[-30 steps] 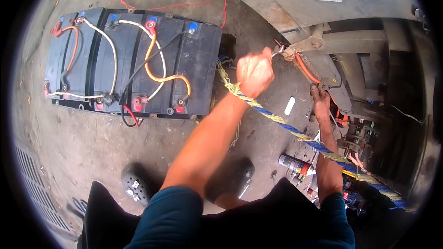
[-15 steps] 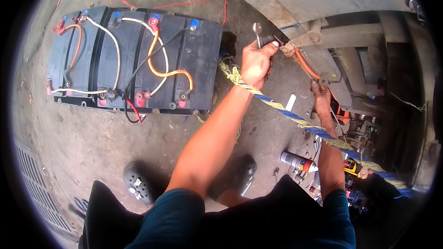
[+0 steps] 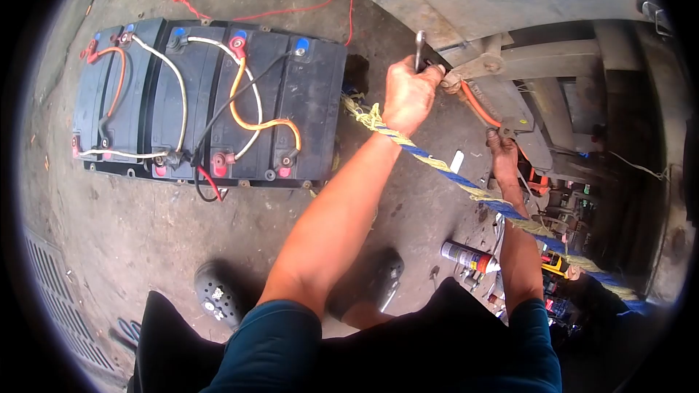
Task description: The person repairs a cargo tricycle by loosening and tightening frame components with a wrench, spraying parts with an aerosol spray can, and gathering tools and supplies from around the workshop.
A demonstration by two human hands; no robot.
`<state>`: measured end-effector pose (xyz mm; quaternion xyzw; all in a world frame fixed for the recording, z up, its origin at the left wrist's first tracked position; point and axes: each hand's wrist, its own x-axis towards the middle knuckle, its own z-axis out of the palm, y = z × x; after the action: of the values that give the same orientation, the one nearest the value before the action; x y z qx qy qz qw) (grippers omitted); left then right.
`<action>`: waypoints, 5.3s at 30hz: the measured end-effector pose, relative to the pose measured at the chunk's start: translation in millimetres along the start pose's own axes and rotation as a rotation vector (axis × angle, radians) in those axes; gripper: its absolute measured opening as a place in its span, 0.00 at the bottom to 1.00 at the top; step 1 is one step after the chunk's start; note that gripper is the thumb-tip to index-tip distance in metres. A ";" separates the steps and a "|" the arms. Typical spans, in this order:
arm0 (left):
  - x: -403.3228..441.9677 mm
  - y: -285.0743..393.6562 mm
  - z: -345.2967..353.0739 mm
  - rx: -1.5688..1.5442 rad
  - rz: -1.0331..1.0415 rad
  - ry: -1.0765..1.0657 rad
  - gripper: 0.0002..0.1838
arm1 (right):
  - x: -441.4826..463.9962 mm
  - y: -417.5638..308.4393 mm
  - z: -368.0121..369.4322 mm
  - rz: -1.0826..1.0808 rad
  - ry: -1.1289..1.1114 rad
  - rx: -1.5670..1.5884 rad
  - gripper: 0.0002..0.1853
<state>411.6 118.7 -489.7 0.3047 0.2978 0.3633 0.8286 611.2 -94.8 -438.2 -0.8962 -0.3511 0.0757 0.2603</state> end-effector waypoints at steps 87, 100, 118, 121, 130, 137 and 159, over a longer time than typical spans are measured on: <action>-69.3 -55.6 -23.5 -0.111 -0.505 0.020 0.05 | -25.6 -3.2 -46.8 0.071 -0.234 -0.402 0.35; -161.8 -90.3 -47.9 0.154 -0.467 0.058 0.12 | -6.8 29.3 -30.5 0.047 -0.133 -0.293 0.30; -94.9 0.4 30.5 0.417 0.132 0.194 0.09 | -4.7 34.2 -28.6 -0.003 -0.200 -0.295 0.32; -112.6 5.3 37.2 0.077 -0.054 0.126 0.09 | -6.6 12.8 -40.1 -0.002 -0.232 -0.270 0.33; -86.4 5.5 13.4 -0.026 -0.149 -0.021 0.06 | -2.0 21.1 -36.6 0.010 -0.160 -0.311 0.33; -109.2 -13.3 43.0 0.454 0.005 -0.264 0.12 | -17.2 25.8 -31.7 -0.023 -0.093 -0.354 0.34; -186.0 -110.0 -72.8 1.520 -0.370 -0.228 0.16 | -3.3 40.5 -38.7 -0.022 -0.188 -0.438 0.28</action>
<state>301.9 -66.6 -564.8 0.7681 0.4237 -0.1169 0.4657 645.0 -138.0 -426.4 -0.9164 -0.3916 0.0781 0.0268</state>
